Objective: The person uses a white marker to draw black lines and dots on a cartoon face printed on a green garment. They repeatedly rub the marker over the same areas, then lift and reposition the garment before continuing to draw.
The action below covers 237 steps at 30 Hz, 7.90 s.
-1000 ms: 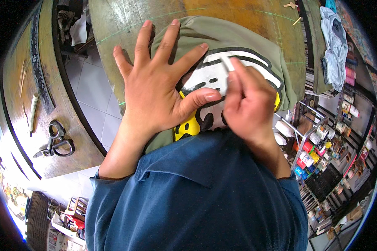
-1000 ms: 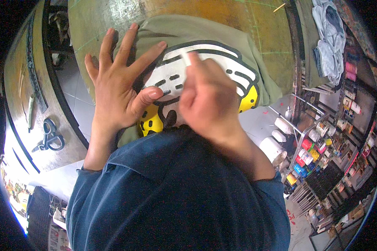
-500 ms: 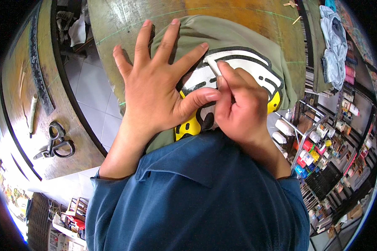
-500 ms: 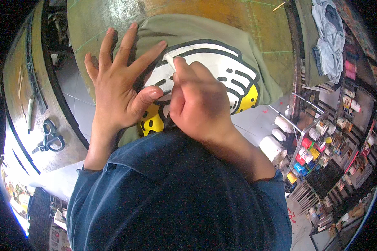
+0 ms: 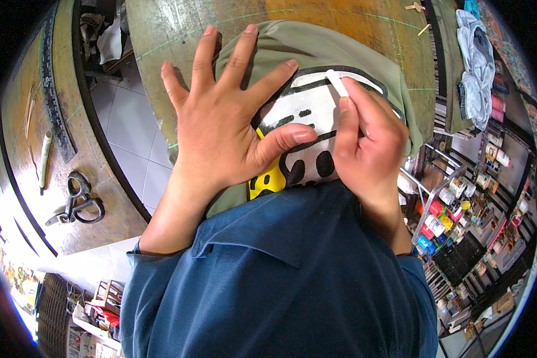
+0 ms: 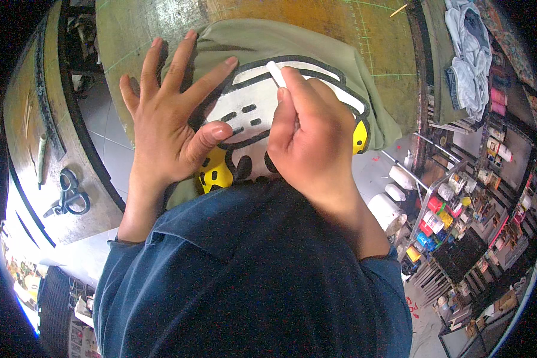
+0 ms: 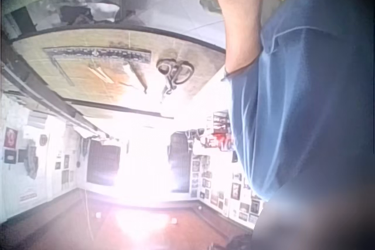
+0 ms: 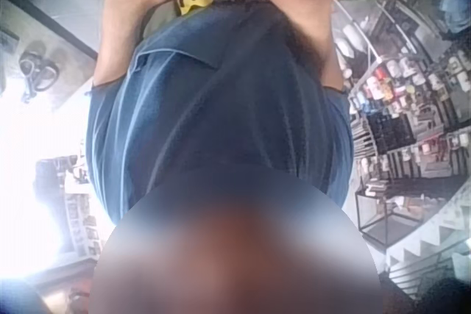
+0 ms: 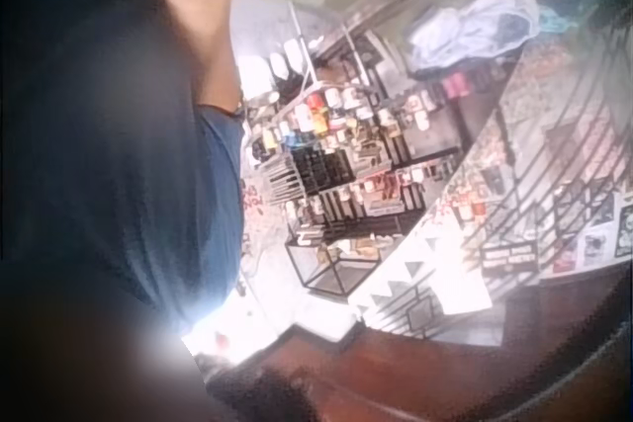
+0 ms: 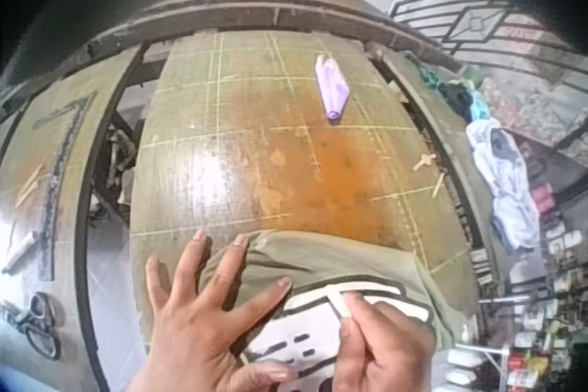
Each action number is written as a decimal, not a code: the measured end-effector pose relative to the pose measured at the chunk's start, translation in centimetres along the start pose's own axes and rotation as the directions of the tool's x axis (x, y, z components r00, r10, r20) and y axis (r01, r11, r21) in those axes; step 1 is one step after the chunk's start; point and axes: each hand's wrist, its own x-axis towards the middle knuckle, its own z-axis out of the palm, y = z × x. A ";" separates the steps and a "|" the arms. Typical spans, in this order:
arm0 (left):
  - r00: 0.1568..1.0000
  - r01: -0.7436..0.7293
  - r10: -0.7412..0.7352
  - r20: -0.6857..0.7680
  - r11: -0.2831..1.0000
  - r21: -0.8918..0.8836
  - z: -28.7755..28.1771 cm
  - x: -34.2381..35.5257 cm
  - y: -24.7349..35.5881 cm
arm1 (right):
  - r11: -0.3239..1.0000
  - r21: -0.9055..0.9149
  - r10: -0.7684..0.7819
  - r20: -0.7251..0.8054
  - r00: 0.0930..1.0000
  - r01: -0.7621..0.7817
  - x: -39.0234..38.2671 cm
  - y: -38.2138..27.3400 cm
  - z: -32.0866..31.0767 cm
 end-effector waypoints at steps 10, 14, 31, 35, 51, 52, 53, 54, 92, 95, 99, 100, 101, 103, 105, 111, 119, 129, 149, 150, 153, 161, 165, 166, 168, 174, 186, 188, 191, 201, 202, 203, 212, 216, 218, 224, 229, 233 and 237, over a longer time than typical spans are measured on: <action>1.000 0.003 -0.003 0.003 1.000 -0.005 0.0 0.1 0.0 | 0.994 0.051 -0.098 -0.044 0.994 0.100 0.1 -0.1 0.1; 1.000 0.000 0.000 0.001 1.000 -0.004 0.0 0.0 0.0 | 0.997 0.064 -0.050 -0.012 0.999 0.050 0.1 -0.5 0.1; 1.000 -0.003 0.003 -0.004 1.000 0.013 0.1 -0.1 -0.1 | 0.996 0.060 -0.080 0.110 0.991 0.073 0.1 -1.0 0.6; 1.000 -0.002 0.002 0.002 1.000 -0.016 0.1 -0.1 -0.1 | 0.998 0.036 -0.064 0.111 0.992 0.060 0.1 -1.2 0.6; 1.000 0.009 -0.009 0.012 1.000 -0.006 -0.1 -0.2 0.0 | 0.995 0.016 -0.101 -0.009 0.995 0.101 0.7 -0.6 0.0; 1.000 0.005 -0.005 0.007 1.000 -0.007 0.0 -0.2 -0.1 | 0.993 0.025 -0.119 -0.024 0.993 0.119 0.7 -0.5 0.0; 1.000 0.002 -0.002 0.003 1.000 -0.009 0.0 -0.1 -0.1 | 0.991 0.037 -0.131 -0.016 0.991 0.131 0.6 -0.6 0.1; 1.000 0.000 0.000 0.004 1.000 -0.006 0.0 -0.1 -0.1 | 0.995 0.022 -0.100 0.014 0.995 0.100 0.6 -0.8 0.0; 1.000 -0.002 0.002 0.005 1.000 -0.001 0.1 0.0 -0.1 | 0.992 0.065 -0.119 0.107 0.987 0.113 0.1 -0.8 0.8; 1.000 -0.004 0.004 -0.005 1.000 -0.007 0.2 0.0 -0.1 | 0.988 0.116 -0.119 0.116 0.986 0.105 -0.1 -1.0 1.1; 1.000 0.000 0.000 0.004 1.000 -0.001 0.1 -0.1 -0.1 | 0.992 0.067 -0.116 0.109 0.987 0.109 0.3 -0.8 0.6; 1.000 -0.001 0.001 0.006 1.000 -0.002 0.1 -0.1 -0.1 | 0.991 0.069 -0.126 0.109 0.986 0.119 0.4 -0.8 0.6; 1.000 -0.001 0.001 0.007 1.000 -0.003 0.1 0.0 -0.1 | 0.989 0.072 -0.135 0.109 0.985 0.128 0.4 -0.9 0.6; 1.000 -0.002 0.002 0.007 1.000 0.000 0.0 0.0 -0.1 | 0.987 0.120 -0.121 0.108 0.987 0.108 0.1 -0.8 0.8; 1.000 -0.005 0.005 0.007 1.000 -0.006 0.0 0.0 -0.1 | 0.989 0.108 -0.113 0.135 0.984 0.099 0.2 -0.9 0.5; 1.000 0.008 -0.008 0.020 1.000 -0.006 -0.2 -0.1 -0.1 | 0.998 0.063 -0.019 0.033 0.999 0.017 0.7 -0.6 -0.2; 1.000 -0.006 0.006 0.005 1.000 -0.014 0.1 0.0 -0.1 | 0.984 0.174 0.024 0.038 0.999 -0.030 0.4 -0.3 0.1; 0.992 -0.125 0.126 0.016 0.991 -0.040 -1.4 -0.4 0.0 | 0.617 0.767 0.367 -0.081 0.927 -0.177 0.8 5.7 -1.1; 0.970 -0.227 0.214 0.115 0.968 0.109 -2.3 0.5 1.0 | 0.699 0.711 0.272 -0.171 0.947 -0.073 0.3 5.9 -1.3; 0.970 -0.230 0.220 0.104 0.968 0.100 -2.3 0.6 1.1 | 0.702 0.708 0.273 -0.171 0.947 -0.075 0.3 5.9 -1.3; 0.960 -0.274 0.269 0.072 0.960 0.061 -1.6 1.4 1.8 | 0.723 0.688 0.262 -0.181 0.948 -0.069 0.3 5.8 -1.3; 0.961 -0.262 0.251 0.115 0.960 0.095 -2.0 2.1 2.2 | 0.723 0.687 0.264 -0.178 0.948 -0.073 0.4 5.6 -1.4; 0.958 -0.252 0.220 0.184 0.951 0.178 -2.5 1.6 1.5 | 0.695 0.712 0.282 -0.146 0.948 -0.097 0.4 5.5 -1.5; 0.956 -0.251 0.205 0.211 0.942 0.222 -2.5 1.5 1.3 | 0.694 0.714 0.276 -0.148 0.950 -0.091 0.5 5.6 -1.5; 0.961 -0.247 0.216 0.171 0.951 0.184 -2.5 1.3 1.2 | 0.693 0.717 0.269 -0.149 0.952 -0.084 0.5 5.6 -1.5; 0.977 -0.214 0.211 0.042 0.968 0.131 -2.3 0.8 -0.7 | 0.692 0.713 0.280 -0.125 0.952 -0.110 0.5 5.6 -1.6; 0.956 -0.280 0.262 0.130 0.947 0.157 -2.1 1.1 0.0 | 0.683 0.726 0.266 -0.143 0.953 -0.082 0.6 5.5 -1.5; 0.952 -0.292 0.269 0.148 0.942 0.168 -2.0 1.5 0.2 | 0.679 0.728 0.272 -0.134 0.953 -0.092 0.7 5.4 -1.6; 0.945 -0.306 0.270 0.184 0.930 0.204 -2.0 2.1 0.6 | 0.677 0.730 0.273 -0.122 0.954 -0.100 0.7 5.4 -1.6; 0.948 -0.299 0.276 0.158 0.943 0.148 -2.5 1.1 0.2 | 0.658 0.743 0.283 -0.094 0.954 -0.122 0.5 5.5 -1.7; 0.950 -0.295 0.272 0.157 0.943 0.155 -2.5 1.0 0.2 | 0.658 0.741 0.292 -0.082 0.953 -0.138 0.5 5.5 -1.8; 0.950 -0.295 0.272 0.156 0.943 0.156 -2.5 1.0 0.2 | 0.658 0.740 0.294 -0.082 0.952 -0.140 0.6 5.5 -1.8; 0.941 -0.323 0.289 0.178 0.923 0.211 -2.2 2.3 0.9 | 0.666 0.737 0.276 -0.107 0.955 -0.110 0.6 5.6 -1.5; 0.937 -0.315 0.272 0.218 0.928 0.199 -3.1 1.5 0.5 | 0.662 0.742 0.273 -0.109 0.956 -0.105 0.5 5.6 -1.6; 0.949 -0.286 0.252 0.192 0.942 0.177 -2.9 1.1 0.3 | 0.660 0.744 0.269 -0.103 0.958 -0.105 0.6 5.6 -1.6; 0.964 -0.227 0.191 0.184 0.953 0.200 -2.2 0.6 0.9 | 0.660 0.746 0.260 -0.116 0.959 -0.089 0.5 5.7 -1.5; 0.969 -0.221 0.184 0.166 0.945 0.242 -1.9 0.5 1.2 | 0.672 0.737 0.254 -0.133 0.958 -0.076 0.5 5.7 -1.5; 0.967 -0.226 0.198 0.163 0.958 0.177 -2.0 0.7 1.4 | 0.647 0.756 0.273 -0.101 0.957 -0.105 0.5 5.7 -1.5; 0.971 -0.222 0.208 0.114 0.967 0.127 -1.6 0.8 1.5 | 0.646 0.757 0.279 -0.117 0.953 -0.096 0.6 5.7 -1.4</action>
